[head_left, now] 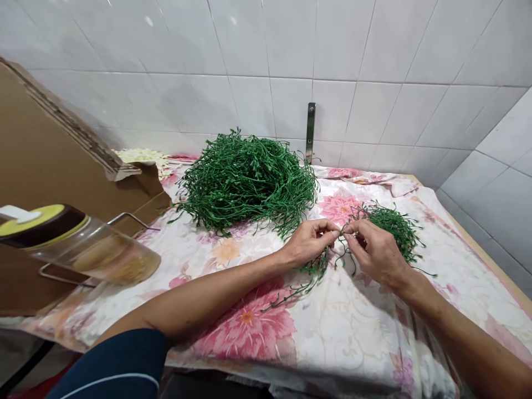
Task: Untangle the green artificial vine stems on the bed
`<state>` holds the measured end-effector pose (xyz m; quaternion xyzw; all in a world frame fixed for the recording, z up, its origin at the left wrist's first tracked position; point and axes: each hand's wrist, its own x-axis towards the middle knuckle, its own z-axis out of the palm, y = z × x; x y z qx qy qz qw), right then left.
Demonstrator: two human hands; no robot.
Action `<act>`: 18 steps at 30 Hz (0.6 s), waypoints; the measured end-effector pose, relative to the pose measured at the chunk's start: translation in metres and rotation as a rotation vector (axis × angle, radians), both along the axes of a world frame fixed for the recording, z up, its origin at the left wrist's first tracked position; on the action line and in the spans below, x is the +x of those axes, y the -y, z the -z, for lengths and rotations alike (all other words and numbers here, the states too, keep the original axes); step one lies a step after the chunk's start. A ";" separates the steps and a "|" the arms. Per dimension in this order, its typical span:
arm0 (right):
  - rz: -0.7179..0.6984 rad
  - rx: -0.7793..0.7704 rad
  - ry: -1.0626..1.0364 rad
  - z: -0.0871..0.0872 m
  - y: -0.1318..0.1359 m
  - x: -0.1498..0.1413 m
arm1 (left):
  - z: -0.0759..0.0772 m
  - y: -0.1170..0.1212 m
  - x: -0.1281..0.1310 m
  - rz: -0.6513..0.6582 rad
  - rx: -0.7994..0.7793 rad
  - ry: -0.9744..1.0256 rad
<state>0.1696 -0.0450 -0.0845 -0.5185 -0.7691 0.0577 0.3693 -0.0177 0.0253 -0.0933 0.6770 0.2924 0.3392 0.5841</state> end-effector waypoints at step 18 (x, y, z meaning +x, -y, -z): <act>-0.049 -0.361 -0.407 0.003 -0.002 0.004 | 0.007 -0.009 -0.005 0.152 -0.300 0.092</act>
